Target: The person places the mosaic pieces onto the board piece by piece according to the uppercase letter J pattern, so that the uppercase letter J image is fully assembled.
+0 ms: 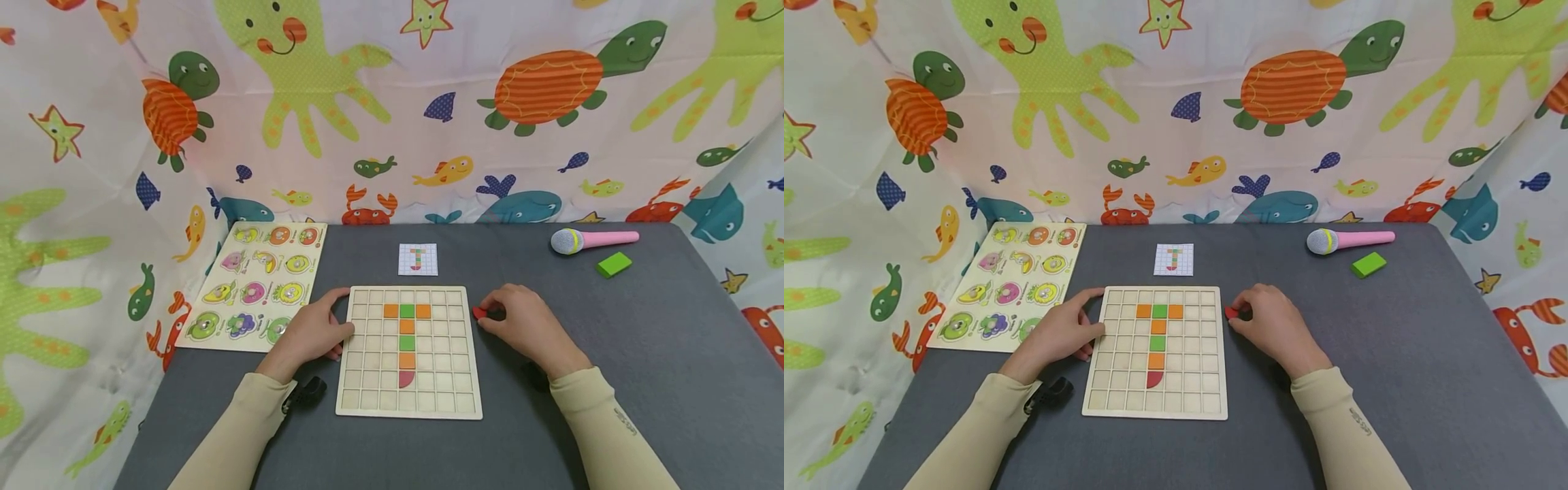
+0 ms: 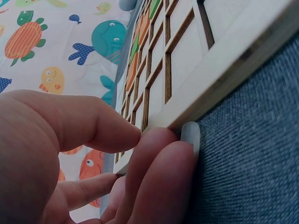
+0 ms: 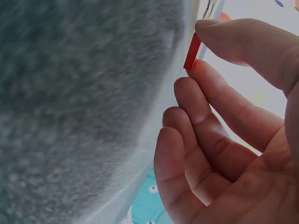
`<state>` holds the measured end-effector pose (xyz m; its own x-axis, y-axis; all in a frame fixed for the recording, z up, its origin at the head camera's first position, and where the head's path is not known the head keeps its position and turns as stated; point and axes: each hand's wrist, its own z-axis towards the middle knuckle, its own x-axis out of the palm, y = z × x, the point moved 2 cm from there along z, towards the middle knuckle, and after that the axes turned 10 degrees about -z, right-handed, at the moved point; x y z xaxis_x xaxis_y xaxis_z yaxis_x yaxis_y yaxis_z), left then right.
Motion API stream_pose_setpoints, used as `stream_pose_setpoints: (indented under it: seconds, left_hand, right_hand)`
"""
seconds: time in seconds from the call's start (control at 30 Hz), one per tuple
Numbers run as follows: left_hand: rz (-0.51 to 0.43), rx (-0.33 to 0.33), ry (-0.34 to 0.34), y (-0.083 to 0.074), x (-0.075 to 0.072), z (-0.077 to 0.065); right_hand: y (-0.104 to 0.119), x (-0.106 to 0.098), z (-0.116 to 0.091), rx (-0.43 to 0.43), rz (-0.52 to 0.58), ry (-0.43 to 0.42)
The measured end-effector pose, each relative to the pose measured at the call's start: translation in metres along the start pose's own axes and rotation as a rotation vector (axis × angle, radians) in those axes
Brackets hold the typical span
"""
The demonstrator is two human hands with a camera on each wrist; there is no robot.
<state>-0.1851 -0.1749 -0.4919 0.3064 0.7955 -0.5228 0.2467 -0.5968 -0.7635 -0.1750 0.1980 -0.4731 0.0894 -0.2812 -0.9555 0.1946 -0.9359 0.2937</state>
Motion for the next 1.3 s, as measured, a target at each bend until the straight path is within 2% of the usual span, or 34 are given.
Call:
stream_pose_setpoints:
  seconds: [0.17,0.5,0.87,1.03,1.3]
  left_hand:
    - [-0.005,0.000,0.002,0.000,0.000,0.000]
    - [-0.004,-0.007,-0.005,0.001,0.001,0.001]
    - [-0.009,0.006,-0.006,0.001,0.000,0.000]
    - [0.001,0.010,-0.007,0.000,-0.001,-0.001]
    - [0.000,0.010,-0.006,0.000,-0.001,-0.001]
  right_hand:
    - [0.013,-0.002,-0.004,-0.028,0.006,-0.001]
    - [0.054,0.001,-0.013,-0.096,-0.001,0.002]
    - [0.107,0.015,-0.023,-0.227,0.022,-0.070]
    - [0.133,0.022,-0.027,-0.285,0.013,-0.057]
    - [0.153,0.037,-0.037,-0.377,-0.020,-0.073]
